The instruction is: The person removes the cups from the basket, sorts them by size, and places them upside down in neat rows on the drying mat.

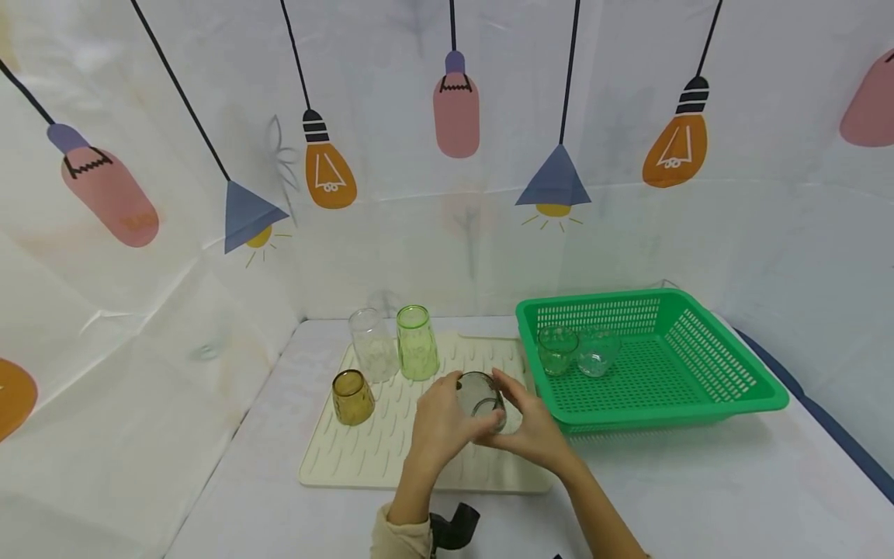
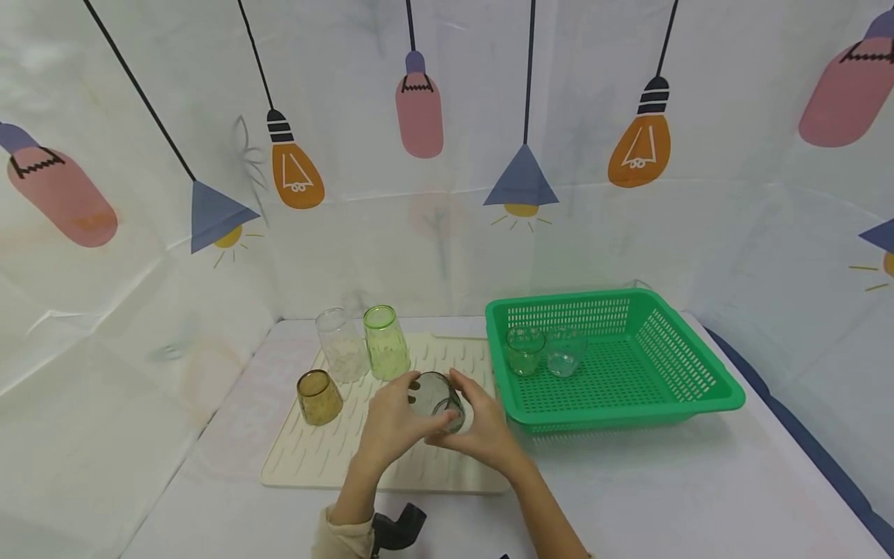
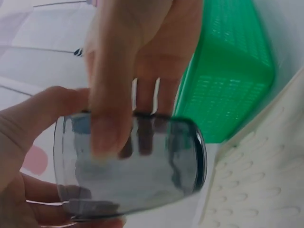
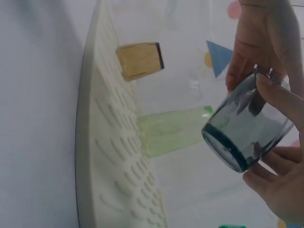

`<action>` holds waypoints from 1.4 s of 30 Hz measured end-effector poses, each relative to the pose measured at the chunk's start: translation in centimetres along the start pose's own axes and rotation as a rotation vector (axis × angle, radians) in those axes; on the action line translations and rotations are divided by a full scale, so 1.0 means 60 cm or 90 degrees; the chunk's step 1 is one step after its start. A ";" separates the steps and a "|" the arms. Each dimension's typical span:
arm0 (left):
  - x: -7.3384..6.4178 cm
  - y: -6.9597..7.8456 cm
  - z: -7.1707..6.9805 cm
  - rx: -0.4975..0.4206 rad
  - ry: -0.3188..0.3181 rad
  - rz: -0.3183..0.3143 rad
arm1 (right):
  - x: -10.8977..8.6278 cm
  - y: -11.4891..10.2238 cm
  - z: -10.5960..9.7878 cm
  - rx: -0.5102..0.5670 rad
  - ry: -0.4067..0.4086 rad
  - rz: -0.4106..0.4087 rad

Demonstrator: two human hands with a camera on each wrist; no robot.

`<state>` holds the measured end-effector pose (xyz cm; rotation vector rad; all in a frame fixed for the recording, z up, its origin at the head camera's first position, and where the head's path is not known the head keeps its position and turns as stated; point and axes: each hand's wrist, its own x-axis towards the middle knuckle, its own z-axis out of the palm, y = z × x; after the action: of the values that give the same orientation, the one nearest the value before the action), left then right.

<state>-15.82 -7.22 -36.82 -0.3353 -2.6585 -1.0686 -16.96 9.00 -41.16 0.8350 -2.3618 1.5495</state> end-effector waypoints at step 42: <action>-0.043 -0.089 -0.004 -0.565 -0.072 -0.109 | 0.007 0.017 -0.003 0.384 0.048 0.078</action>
<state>-14.97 -11.44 -40.89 -0.3263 -2.1570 -2.3022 -17.90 9.30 -41.73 0.7199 -1.9328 2.3510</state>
